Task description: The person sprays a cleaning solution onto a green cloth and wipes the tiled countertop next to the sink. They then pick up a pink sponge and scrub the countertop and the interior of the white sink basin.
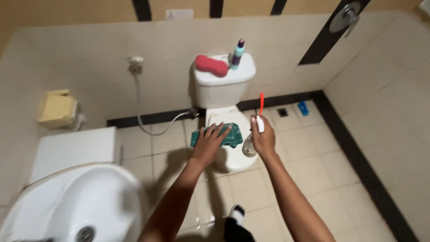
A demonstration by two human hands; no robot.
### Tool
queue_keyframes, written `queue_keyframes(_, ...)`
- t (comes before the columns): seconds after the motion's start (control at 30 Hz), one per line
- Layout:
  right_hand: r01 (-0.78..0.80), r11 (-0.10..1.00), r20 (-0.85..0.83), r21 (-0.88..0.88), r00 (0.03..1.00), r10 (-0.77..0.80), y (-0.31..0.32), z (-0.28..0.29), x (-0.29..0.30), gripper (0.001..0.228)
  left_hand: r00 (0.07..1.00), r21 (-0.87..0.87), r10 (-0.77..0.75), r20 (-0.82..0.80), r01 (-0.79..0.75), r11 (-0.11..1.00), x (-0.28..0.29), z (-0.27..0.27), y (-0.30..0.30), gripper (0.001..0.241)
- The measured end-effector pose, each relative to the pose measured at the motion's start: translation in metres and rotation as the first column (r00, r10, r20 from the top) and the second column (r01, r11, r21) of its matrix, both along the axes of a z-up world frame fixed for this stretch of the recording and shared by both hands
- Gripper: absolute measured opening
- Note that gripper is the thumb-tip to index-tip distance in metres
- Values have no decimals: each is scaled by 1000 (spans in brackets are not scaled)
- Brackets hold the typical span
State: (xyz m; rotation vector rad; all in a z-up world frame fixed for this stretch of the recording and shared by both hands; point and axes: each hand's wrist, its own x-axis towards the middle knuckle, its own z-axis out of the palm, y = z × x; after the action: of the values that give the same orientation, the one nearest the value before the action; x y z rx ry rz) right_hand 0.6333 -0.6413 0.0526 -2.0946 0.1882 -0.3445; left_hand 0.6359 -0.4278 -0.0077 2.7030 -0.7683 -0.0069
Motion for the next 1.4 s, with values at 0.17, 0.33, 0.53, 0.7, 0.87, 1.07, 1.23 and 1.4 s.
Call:
queue_keyframes(0.17,-49,994,91,-103,994,58,-64,-2,54,34,999,-32,8,-38,-9,999,48,10,-59,95)
queue_keyframes(0.33,-66,976,118,-210,989,92,-122,-20,116,33,997,-22,38,-69,-40,999,96,-1,-113,91)
queue_keyframes(0.53,-43,976,12,-212,999,47,-146,-42,172,37,996,-144,78,36,-72,987,152,-38,-145,78)
queue_keyframes(0.7,-60,987,-175,-148,984,33,-151,-51,222,42,998,-229,36,54,-22,973,208,-76,-152,75)
queue_keyframes(0.87,-54,978,-169,-200,985,19,-140,-56,283,46,996,-194,50,78,-34,980,267,-87,-141,78)
queue_keyframes(1.07,-76,984,-82,-159,995,63,-131,-62,347,45,982,-207,104,157,-71,976,318,-104,-119,75)
queue_keyframes(1.23,-87,988,-180,-131,982,62,-144,-77,398,46,983,-138,123,135,-104,985,339,-123,-119,74)
queue_keyframes(1.4,-206,976,-391,-66,906,165,-152,-65,456,49,963,2,269,-21,-269,963,357,-98,-145,83)
